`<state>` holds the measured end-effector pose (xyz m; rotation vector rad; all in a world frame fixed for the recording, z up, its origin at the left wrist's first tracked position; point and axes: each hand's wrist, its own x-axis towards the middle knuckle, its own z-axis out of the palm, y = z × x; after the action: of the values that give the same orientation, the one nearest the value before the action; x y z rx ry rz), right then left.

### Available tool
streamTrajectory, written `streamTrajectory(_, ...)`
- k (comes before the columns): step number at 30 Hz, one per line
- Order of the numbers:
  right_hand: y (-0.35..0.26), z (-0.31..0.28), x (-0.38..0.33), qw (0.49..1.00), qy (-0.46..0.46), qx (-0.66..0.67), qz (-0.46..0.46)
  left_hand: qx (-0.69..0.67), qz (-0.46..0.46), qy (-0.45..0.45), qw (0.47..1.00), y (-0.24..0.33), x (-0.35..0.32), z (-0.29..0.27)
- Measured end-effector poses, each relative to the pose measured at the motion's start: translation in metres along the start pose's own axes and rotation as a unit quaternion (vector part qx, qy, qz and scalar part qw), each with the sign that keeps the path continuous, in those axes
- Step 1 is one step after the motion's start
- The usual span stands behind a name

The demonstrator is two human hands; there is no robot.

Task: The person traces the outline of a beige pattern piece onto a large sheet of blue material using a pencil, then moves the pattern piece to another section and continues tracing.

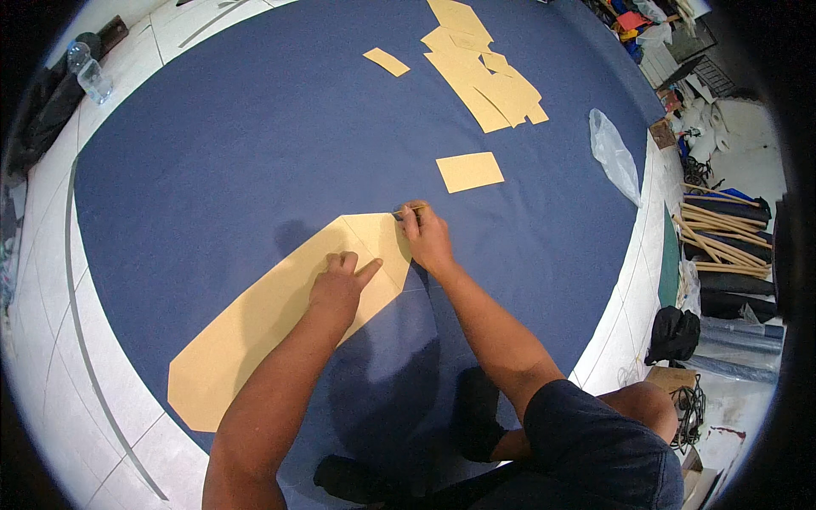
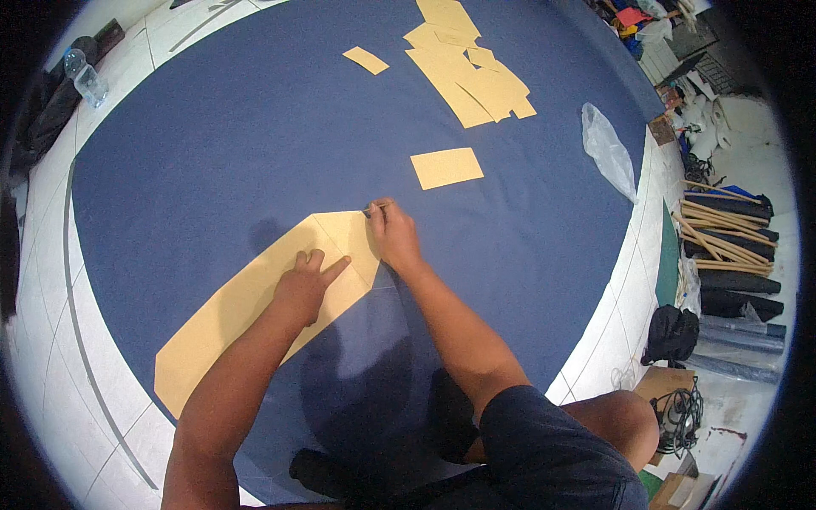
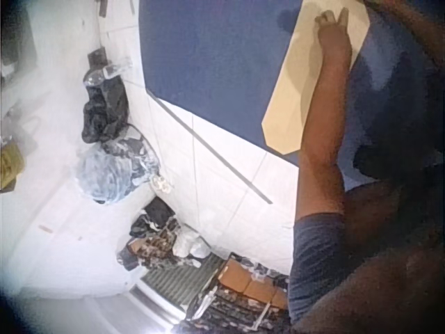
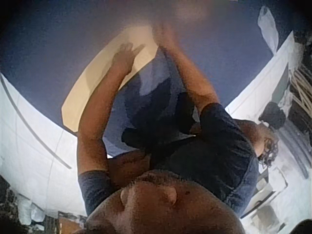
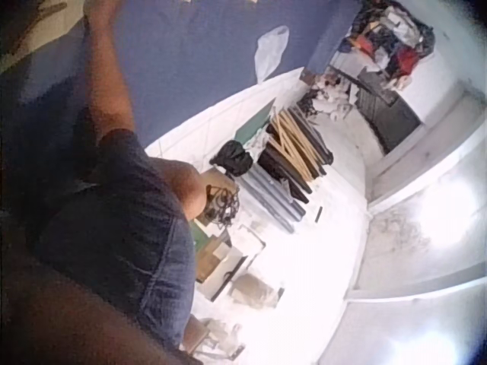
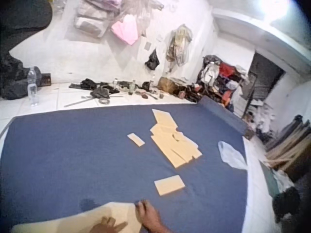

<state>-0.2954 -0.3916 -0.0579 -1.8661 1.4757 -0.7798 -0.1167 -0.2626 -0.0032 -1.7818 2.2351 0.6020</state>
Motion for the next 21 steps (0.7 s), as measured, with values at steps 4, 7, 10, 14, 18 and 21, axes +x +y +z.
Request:
streamTrajectory(4,-0.018,-0.003,0.0,0.998,-0.023,-0.045,-0.036,0.044,-0.018,-0.02,0.999,0.004,0.008,0.008)
streamTrajectory(7,-0.013,-0.01,-0.008,0.996,-0.016,-0.067,-0.06,0.07,-0.01,-0.04,0.997,0.008,0.012,0.005)
streamTrajectory(10,-0.004,-0.024,-0.026,0.995,-0.029,-0.079,-0.046,0.085,-0.014,-0.064,0.994,0.009,0.015,-0.001)
streamTrajectory(14,0.001,-0.041,-0.047,0.991,-0.034,-0.112,-0.061,0.082,-0.008,-0.076,0.994,0.01,0.015,-0.004)
streamTrajectory(18,-0.001,-0.046,-0.053,0.991,-0.039,-0.114,-0.059,0.098,-0.012,-0.077,0.992,0.015,0.017,-0.003)
streamTrajectory(21,0.001,-0.047,-0.053,0.99,-0.035,-0.113,-0.071,0.099,-0.019,-0.097,0.99,0.02,0.017,-0.014)
